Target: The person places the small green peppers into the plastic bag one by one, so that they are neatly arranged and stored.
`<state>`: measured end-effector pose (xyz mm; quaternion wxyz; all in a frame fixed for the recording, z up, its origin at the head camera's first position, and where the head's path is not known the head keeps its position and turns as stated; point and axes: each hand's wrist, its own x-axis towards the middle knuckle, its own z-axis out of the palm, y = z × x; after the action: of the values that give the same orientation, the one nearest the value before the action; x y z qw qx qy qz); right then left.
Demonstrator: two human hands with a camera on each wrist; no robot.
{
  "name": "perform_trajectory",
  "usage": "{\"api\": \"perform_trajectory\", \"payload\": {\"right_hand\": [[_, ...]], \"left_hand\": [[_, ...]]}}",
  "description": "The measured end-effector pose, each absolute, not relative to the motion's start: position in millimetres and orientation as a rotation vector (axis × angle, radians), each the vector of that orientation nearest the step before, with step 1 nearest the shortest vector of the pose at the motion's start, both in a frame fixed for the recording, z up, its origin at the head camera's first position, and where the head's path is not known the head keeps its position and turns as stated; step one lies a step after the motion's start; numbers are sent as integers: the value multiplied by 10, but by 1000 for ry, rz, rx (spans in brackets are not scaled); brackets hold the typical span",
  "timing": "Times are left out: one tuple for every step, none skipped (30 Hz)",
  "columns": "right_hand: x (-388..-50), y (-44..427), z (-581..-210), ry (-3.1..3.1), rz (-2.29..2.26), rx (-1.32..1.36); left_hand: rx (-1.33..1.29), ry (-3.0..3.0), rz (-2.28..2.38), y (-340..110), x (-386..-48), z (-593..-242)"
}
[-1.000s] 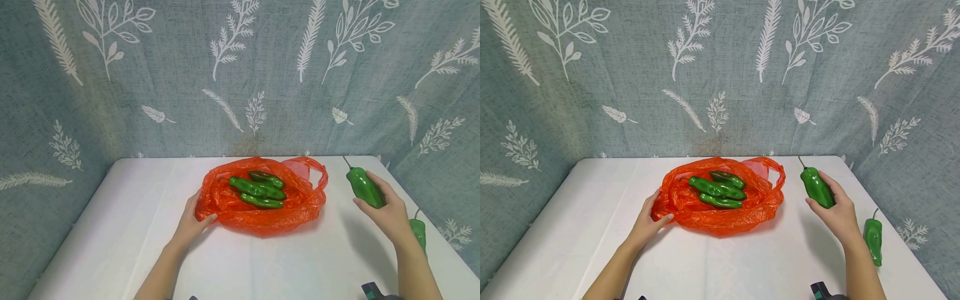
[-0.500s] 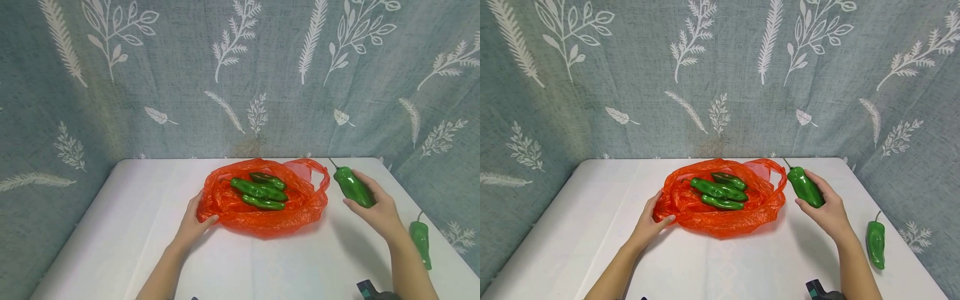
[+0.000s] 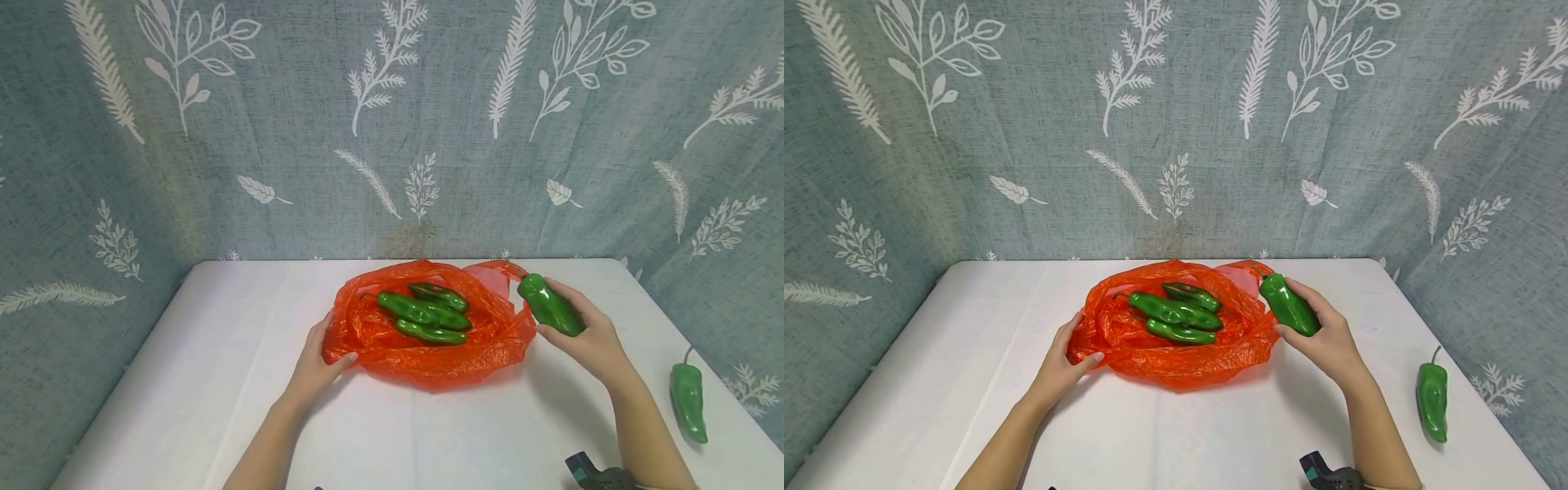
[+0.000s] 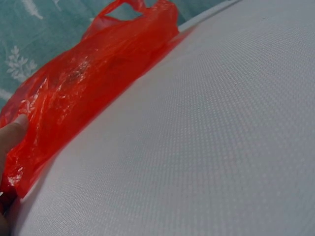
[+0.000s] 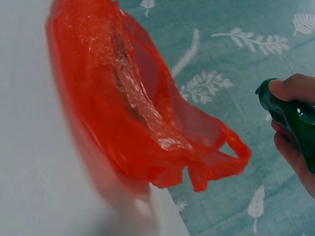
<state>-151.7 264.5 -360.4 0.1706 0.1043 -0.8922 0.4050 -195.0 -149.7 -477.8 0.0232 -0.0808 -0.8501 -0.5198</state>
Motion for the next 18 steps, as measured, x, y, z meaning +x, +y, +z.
{"api": "perform_trajectory", "payload": {"right_hand": [[-1529,2631,-3607,-2539,1160,303],[-1540,2617,-3609,-2546,1168,308],[-1551,2603,-3610,-2553,1176,310],[-1563,2589,-3614,-2560,1187,313],[-1574,2576,-3618,-2565,1199,314],[-1586,2561,-3622,-2571,1207,314],[-1597,2548,-3626,-2576,1214,316],[-1609,2534,-3630,-2577,1225,323],[-1622,2521,-3635,-2576,1234,334],[-1635,2507,-3639,-2574,1244,347],[-1646,2493,-3644,-2570,1250,362],[-1659,2479,-3647,-2566,1254,378],[-1674,2463,-3649,-2559,1259,396],[-1688,2448,-3650,-2553,1262,412],[-1701,2433,-3651,-2547,1263,427],[-1712,2419,-3651,-2542,1267,438],[-1724,2407,-3652,-2536,1265,451],[-1735,2395,-3652,-2531,1265,463]], "left_hand": [[-245,-2632,-1613,-1498,-1951,-4777],[-246,-2633,-1612,-1496,-1952,-4778],[-245,-2631,-1612,-1496,-1954,-4777],[-247,-2629,-1611,-1496,-1954,-4777],[-251,-2625,-1613,-1496,-1955,-4776],[-257,-2622,-1613,-1494,-1954,-4772],[-260,-2620,-1615,-1493,-1952,-4770],[-266,-2619,-1614,-1491,-1952,-4770],[-265,-2616,-1617,-1490,-1952,-4769],[-267,-2615,-1619,-1490,-1951,-4770],[-268,-2615,-1619,-1491,-1948,-4770],[-267,-2617,-1616,-1493,-1946,-4771],[-263,-2618,-1615,-1495,-1946,-4775],[-260,-2620,-1612,-1497,-1945,-4776],[-256,-2623,-1609,-1499,-1943,-4777],[-253,-2627,-1606,-1499,-1942,-4777],[-254,-2630,-1603,-1498,-1941,-4774],[-253,-2632,-1603,-1497,-1941,-4773]]}}
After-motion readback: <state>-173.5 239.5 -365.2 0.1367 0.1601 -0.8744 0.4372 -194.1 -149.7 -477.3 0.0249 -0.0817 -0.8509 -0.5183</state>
